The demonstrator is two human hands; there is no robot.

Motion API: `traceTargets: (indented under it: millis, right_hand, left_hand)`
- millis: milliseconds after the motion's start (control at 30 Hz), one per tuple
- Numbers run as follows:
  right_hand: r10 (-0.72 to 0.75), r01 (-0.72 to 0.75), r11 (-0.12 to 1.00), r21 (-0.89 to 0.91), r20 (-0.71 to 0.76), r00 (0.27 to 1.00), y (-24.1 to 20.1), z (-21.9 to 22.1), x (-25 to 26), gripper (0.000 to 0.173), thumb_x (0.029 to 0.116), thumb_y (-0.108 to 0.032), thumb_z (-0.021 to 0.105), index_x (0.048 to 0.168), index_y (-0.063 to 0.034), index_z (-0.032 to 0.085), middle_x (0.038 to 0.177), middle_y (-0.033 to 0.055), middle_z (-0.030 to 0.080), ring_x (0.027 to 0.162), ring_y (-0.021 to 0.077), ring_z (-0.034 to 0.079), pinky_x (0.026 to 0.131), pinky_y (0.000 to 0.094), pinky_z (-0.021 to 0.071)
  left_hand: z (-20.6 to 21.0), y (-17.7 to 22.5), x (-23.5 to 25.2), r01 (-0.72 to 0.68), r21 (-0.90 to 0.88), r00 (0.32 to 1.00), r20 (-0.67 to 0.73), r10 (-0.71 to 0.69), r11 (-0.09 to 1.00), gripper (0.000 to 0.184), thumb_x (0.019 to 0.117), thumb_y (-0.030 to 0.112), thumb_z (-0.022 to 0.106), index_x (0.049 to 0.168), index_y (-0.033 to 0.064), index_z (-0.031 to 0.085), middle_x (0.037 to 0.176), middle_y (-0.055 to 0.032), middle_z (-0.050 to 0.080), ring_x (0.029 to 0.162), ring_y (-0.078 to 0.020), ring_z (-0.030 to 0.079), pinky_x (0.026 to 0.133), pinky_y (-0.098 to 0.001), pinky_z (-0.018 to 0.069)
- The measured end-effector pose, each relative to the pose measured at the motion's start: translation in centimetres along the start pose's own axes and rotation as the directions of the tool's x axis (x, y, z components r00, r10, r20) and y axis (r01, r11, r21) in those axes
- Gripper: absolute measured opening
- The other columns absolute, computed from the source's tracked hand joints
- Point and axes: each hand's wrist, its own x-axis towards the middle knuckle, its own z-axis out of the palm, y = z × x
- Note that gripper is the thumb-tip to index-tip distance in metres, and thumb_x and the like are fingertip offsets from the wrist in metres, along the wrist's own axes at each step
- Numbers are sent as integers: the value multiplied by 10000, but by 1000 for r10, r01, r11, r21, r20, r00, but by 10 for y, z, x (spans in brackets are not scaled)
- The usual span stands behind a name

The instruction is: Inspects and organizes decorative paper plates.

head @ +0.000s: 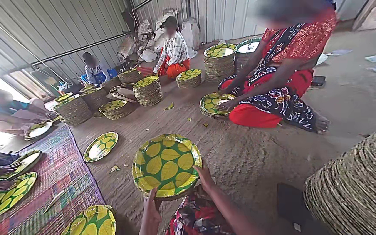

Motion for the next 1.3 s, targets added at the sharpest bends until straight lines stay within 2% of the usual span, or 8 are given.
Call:
traceTargets:
  millis: [133, 200, 367, 533, 667, 833, 1033, 1300]
  right_hand:
    - [-147, 154, 988, 12, -217, 965, -10, -44, 28, 623, 1007, -81, 522, 1572, 42, 291, 1536, 273, 437, 1354, 290, 504, 1097, 425, 444]
    - [-185, 169, 982, -82, -270, 945, -1, -73, 39, 634, 1078, -170, 461, 1619, 30, 198, 1662, 258, 272, 1528, 306, 328, 1239, 433, 294]
    - [-117, -159, 823, -545, -438, 891, 33, -113, 46, 700, 1060, -185, 575, 1594, 90, 217, 1644, 365, 209, 1539, 480, 254, 1256, 535, 236]
    - [-205, -23, 621, -783, -191, 960, 10, -57, 27, 593, 1039, -239, 583, 1534, 42, 415, 1622, 347, 294, 1513, 534, 268, 1233, 617, 255]
    - [-132, -75, 608, -791, -194, 972, -9, 5, 32, 576, 1025, -297, 620, 1526, -50, 476, 1697, 307, 93, 1558, 549, 60, 1203, 715, 156]
    - [-102, -169, 667, -726, -313, 944, 9, 14, 36, 632, 1027, -252, 615, 1570, -21, 387, 1706, 294, 49, 1585, 484, 43, 1209, 715, 141]
    - [-290, 181, 460, -870, 46, 956, 2, 47, 26, 611, 980, -185, 653, 1530, -3, 458, 1673, 301, 215, 1573, 481, 142, 1215, 698, 173]
    - [25, 410, -11, -912, 410, 912, 25, 117, 85, 845, 954, -141, 663, 1646, -29, 192, 1728, 227, 72, 1608, 404, 7, 1235, 702, 22]
  left_hand:
    - [34, -3, 11, 29, 144, 926, 368, -81, 989, 598, 1060, 164, 511, 1579, 27, 247, 1512, -217, 458, 1306, -314, 528, 1033, -482, 483]
    - [34, -7, 8, -42, 289, 883, 458, -99, 957, 735, 1043, 192, 539, 1627, 40, 120, 1603, -224, 365, 1400, -335, 460, 1077, -498, 447]
    - [-8, -2, 12, -78, 589, 852, 458, -253, 804, 464, 1107, 192, 442, 1528, 6, 381, 1444, -232, 551, 1269, -313, 587, 1033, -455, 475]
    - [-65, 16, 9, -130, 604, 889, 423, -178, 786, 435, 1092, 211, 422, 1465, -11, 453, 1373, -213, 588, 1164, -260, 624, 965, -406, 505]
    - [-84, 7, 14, -68, 467, 942, 320, -96, 882, 411, 1115, 200, 366, 1448, -25, 454, 1329, -218, 609, 1094, -249, 653, 921, -396, 525]
    - [-93, -9, 16, 6, 503, 942, 288, -174, 864, 417, 1120, 191, 368, 1462, -37, 437, 1343, -247, 593, 1101, -277, 638, 941, -423, 504]
    - [-91, -22, 39, 36, 572, 932, 277, -234, 819, 412, 1122, 203, 389, 1459, -26, 454, 1330, -246, 607, 1107, -292, 643, 938, -431, 501]
    - [-97, -25, 52, -95, 761, 906, 333, -261, 642, 436, 1110, 222, 450, 1483, -4, 464, 1398, -267, 586, 1262, -383, 600, 1064, -529, 457]
